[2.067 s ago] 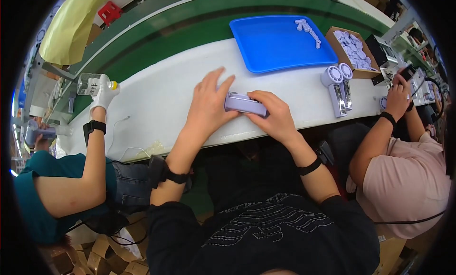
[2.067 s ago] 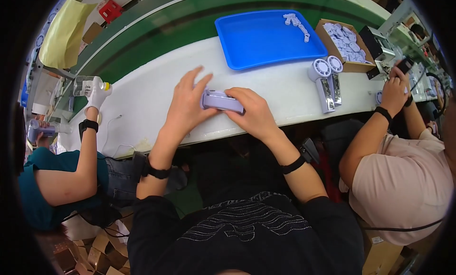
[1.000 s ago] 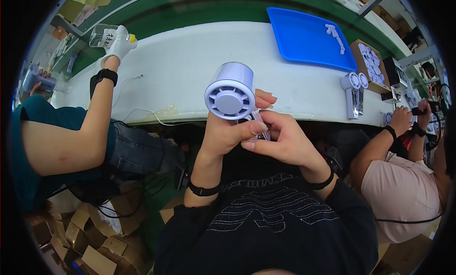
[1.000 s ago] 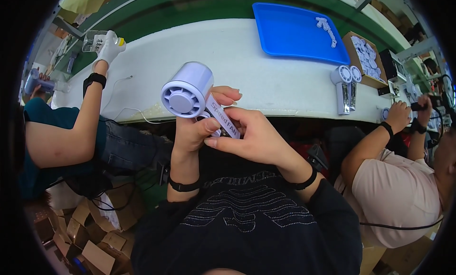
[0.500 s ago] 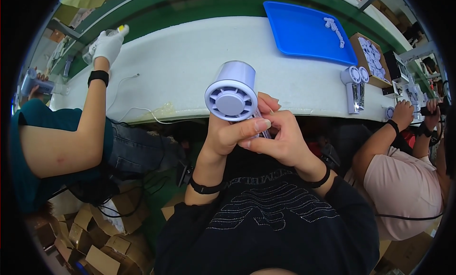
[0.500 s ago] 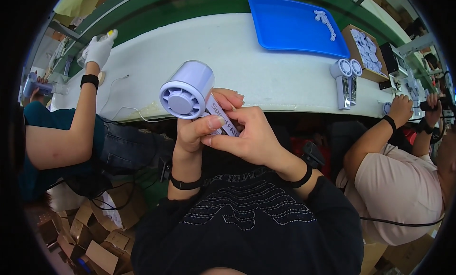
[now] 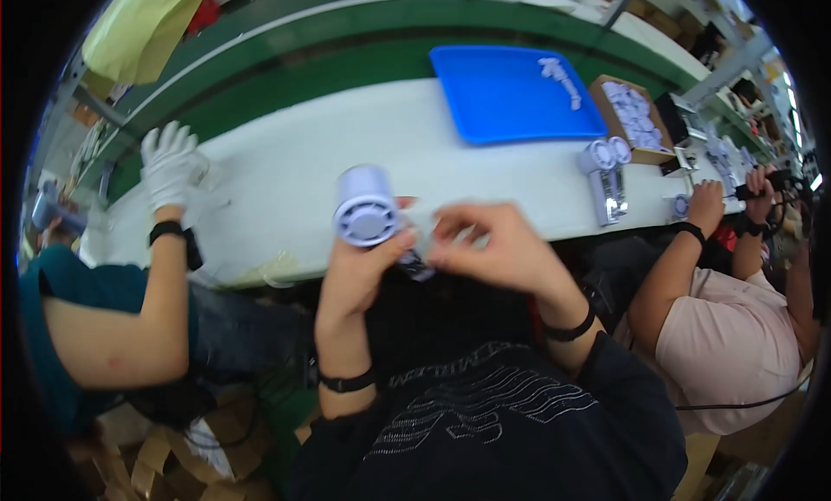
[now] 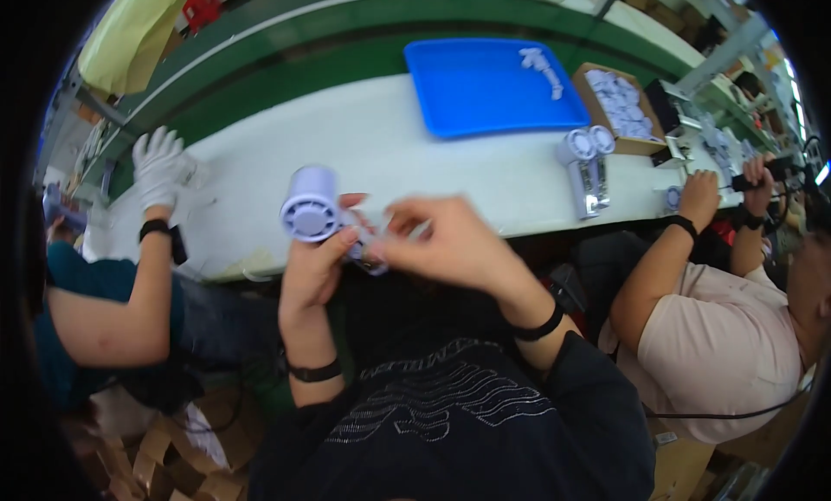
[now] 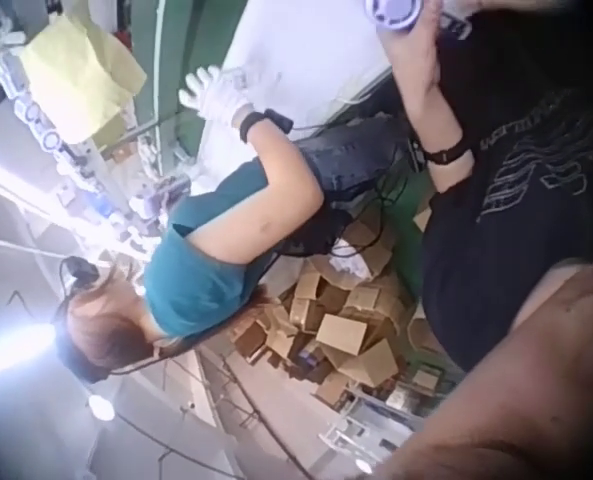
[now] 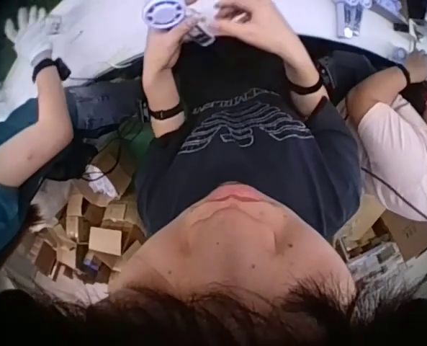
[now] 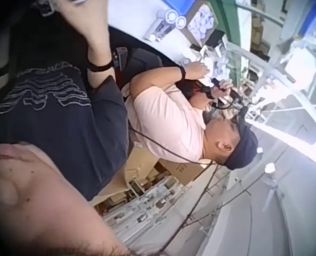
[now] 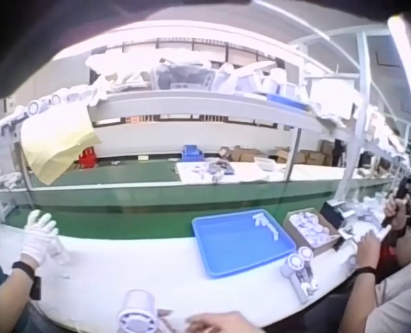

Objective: The person assembles handheld fans by picking up a fan body and a button, fitting the button into the slot, and snapping a cover onto the casing. They then inspect the assembly before placing the finished fan on the table.

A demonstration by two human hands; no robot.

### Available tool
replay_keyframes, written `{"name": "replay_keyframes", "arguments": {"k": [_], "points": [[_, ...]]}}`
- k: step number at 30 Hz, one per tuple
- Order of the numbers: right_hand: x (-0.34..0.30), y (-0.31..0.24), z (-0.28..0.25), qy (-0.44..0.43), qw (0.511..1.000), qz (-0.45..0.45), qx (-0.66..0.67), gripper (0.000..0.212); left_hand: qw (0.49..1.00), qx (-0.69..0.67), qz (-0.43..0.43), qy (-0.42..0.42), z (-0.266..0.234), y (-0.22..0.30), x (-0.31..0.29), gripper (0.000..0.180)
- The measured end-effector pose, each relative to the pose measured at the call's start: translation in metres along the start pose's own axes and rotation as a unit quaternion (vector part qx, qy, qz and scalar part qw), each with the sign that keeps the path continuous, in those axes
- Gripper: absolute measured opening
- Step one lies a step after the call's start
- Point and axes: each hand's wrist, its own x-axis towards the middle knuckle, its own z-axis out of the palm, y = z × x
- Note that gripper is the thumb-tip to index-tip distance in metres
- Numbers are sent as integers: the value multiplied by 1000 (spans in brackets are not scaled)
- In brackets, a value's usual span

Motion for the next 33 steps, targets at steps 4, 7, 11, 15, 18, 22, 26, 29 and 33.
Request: {"name": "replay_keyframes", "arguments": {"k": [4, 7, 11, 15, 18, 22, 26, 29, 33], "points": [[85, 23, -122, 256, 950, 35, -173, 48, 939, 311, 14, 146, -54, 27, 10, 66], [143, 65, -221, 341, 840, 165, -389, 43, 875, 429, 35, 222, -54, 42, 27, 61], [192, 89, -239, 277, 780, 305, -470, 37, 769, 551, 31, 323, -82, 40, 32, 56], [191, 148, -264, 288, 752, 314, -503, 34, 662, 625, 218, 353, -70, 31, 54, 51], [188, 144, -221, 284, 766, 300, -492, 31, 658, 607, 286, 342, -36, 42, 53, 47], [158, 114, -166, 263, 800, 215, -495, 23, 723, 547, 334, 257, 8, 45, 86, 43], [144, 103, -103, 227, 858, 54, -458, 21, 792, 474, 342, 178, 58, 52, 108, 37], [121, 87, -66, 336, 881, -135, -305, 23, 831, 411, 350, 130, 86, 58, 118, 33], [50, 43, -23, 398, 887, -209, -107, 33, 857, 376, 335, 104, 88, 55, 129, 33]]}}
